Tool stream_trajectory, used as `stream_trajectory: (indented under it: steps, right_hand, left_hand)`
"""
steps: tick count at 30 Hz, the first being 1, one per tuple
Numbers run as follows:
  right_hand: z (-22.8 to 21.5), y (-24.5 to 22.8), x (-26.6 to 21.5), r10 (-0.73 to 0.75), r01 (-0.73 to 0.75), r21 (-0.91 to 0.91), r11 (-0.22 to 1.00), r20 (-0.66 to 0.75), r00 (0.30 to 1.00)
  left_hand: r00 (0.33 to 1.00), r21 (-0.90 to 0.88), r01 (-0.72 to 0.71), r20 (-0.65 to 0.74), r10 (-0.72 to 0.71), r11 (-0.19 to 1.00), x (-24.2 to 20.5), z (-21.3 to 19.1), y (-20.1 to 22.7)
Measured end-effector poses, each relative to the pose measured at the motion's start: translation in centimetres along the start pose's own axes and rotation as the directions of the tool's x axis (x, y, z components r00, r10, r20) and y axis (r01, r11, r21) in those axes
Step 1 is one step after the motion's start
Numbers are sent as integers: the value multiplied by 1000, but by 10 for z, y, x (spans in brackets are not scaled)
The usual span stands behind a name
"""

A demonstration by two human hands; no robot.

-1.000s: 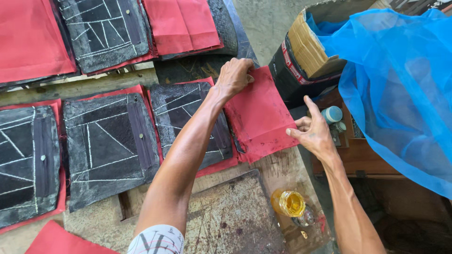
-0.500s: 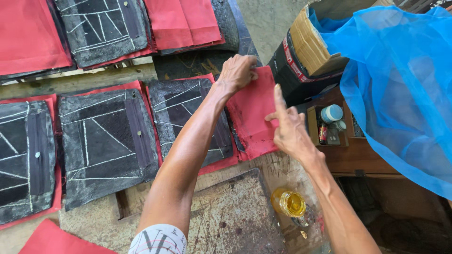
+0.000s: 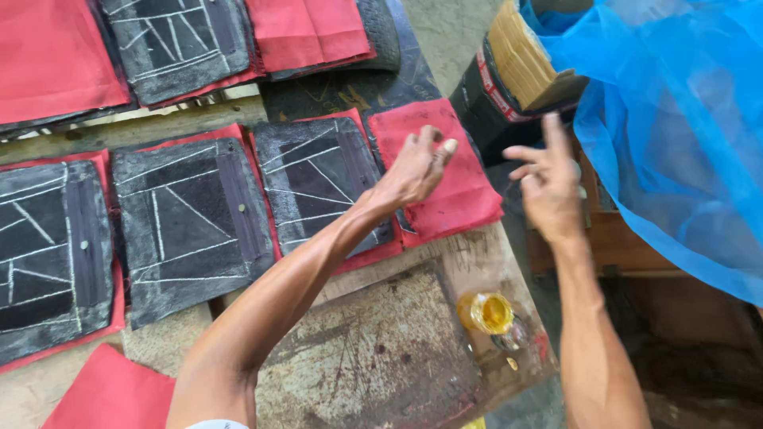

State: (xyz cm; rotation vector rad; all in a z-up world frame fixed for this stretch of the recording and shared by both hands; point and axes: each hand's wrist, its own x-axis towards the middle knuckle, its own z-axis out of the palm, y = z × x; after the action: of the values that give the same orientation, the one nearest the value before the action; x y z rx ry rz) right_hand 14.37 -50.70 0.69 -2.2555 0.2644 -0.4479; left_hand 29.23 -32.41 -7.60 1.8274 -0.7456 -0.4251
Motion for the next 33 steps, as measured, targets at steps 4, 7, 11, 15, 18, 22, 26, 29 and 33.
stream_trajectory:
  steps: [4, 7, 11, 15, 18, 22, 26, 29, 33]
  right_hand:
    - [-77, -15, -24, 211, -216, 661, 719, 88, 974]
    - [-107, -36, -52, 201, -241, 768, 594, 148, 968]
    - [-117, -50, -103, 184, -211, 575, 790, 106, 977]
    - [-103, -51, -169, 172, -163, 287, 944, -8, 985]
    - [-87, -54, -213, 223, -201, 204, 958, -88, 971]
    - [-42, -58, -248, 182, -177, 102, 979, -44, 982]
    - [-13, -65, -253, 207, -220, -114, 969, -116, 971]
    - [-24, -81, -255, 135, -151, -89, 985, -161, 978]
    - [-61, -120, -271, -2, 42, 204, 978, -191, 982]
  left_hand:
    - [995, 47, -80, -54, 83, 996, -5, 1, 0]
    - [981, 78, -177, -70, 182, 981, -16, -7, 13]
    - [957, 38, -190, -215, 193, 981, -64, -10, 43]
    - [942, -39, -304, -160, 294, 952, -131, -13, 75]
    - [965, -122, -259, -85, 250, 958, -180, -20, 94]
    - [972, -125, -233, -54, 228, 964, -211, -31, 104]
    - [989, -95, -148, -29, 146, 984, -226, -32, 112]
    - [993, -164, -118, -7, 119, 979, -246, -28, 125]
    - [967, -354, -201, 80, 243, 914, -289, -10, 152]
